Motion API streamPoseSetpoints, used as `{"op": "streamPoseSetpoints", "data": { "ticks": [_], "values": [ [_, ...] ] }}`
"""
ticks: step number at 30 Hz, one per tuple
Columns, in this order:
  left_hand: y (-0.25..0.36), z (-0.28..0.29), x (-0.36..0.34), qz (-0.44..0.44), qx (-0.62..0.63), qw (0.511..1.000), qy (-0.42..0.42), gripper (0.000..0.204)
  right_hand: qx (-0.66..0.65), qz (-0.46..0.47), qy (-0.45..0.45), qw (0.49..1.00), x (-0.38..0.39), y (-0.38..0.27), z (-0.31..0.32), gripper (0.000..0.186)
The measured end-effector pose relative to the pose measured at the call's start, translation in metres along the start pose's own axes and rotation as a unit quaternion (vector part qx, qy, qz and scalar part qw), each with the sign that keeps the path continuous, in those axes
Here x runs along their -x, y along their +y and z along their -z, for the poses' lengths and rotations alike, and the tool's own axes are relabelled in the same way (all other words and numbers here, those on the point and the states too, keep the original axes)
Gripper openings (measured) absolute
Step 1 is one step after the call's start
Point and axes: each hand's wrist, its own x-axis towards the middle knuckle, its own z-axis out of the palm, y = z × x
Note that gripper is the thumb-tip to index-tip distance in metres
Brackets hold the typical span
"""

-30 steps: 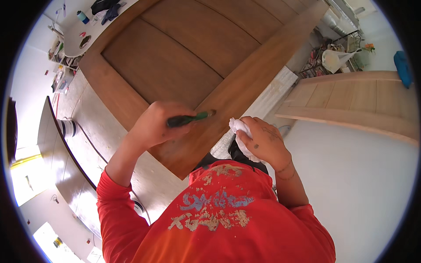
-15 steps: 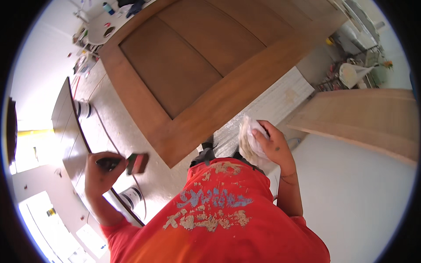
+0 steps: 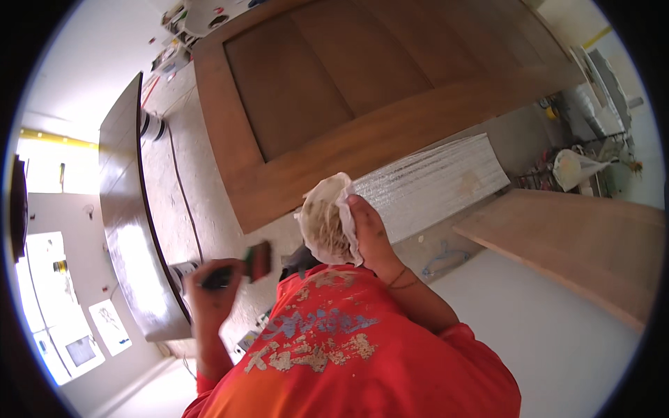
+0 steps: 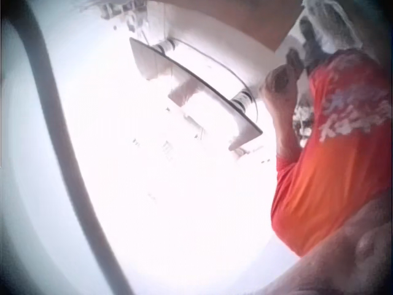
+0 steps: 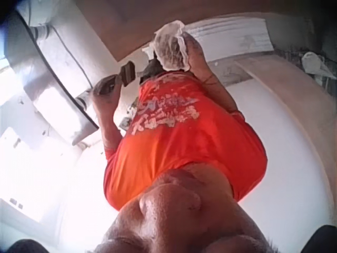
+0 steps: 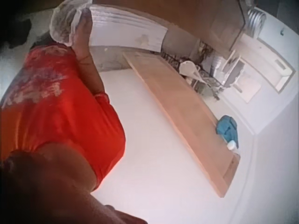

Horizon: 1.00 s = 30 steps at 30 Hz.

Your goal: The person sands a large wooden door panel with a sanding block, then applies a finish using a brush and a cloth. The person works on the door panel which is propped up on a stand in a room under renovation.

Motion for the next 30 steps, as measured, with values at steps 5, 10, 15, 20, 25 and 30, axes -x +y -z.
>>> {"op": "streamPoseSetpoints", "data": {
  "ticks": [5, 10, 15, 20, 25, 30],
  "values": [
    [-0.012, 0.054, 0.019, 0.151, 0.052, 0.975, 0.157, 0.013, -0.103, -0.097, -0.045, 0.989, -0.006, -0.010, -0.011, 0.048],
    [-0.039, 0.018, -0.051, -0.055, 0.047, 0.984, 0.162, 0.016, -0.040, -0.067, -0.061, 0.995, -0.011, 0.005, -0.026, 0.050],
    [-0.050, -0.016, -0.167, -0.120, 0.025, 0.992, 0.042, 0.028, -0.058, -0.032, 0.006, 0.998, -0.004, 0.028, -0.069, 0.050],
    [-0.090, 0.086, -0.179, -0.069, -0.275, 0.959, -0.009, 0.034, -0.138, -0.005, 0.102, 0.985, 0.027, 0.043, -0.105, 0.051],
    [-0.074, 0.172, -0.169, -0.018, -0.210, 0.977, -0.035, 0.029, -0.205, 0.028, 0.170, 0.963, 0.049, 0.074, -0.119, 0.053],
    [-0.045, 0.109, -0.170, -0.129, 0.160, 0.970, -0.128, 0.017, -0.267, 0.038, 0.160, 0.949, 0.050, 0.074, -0.144, 0.055]
  ]
}}
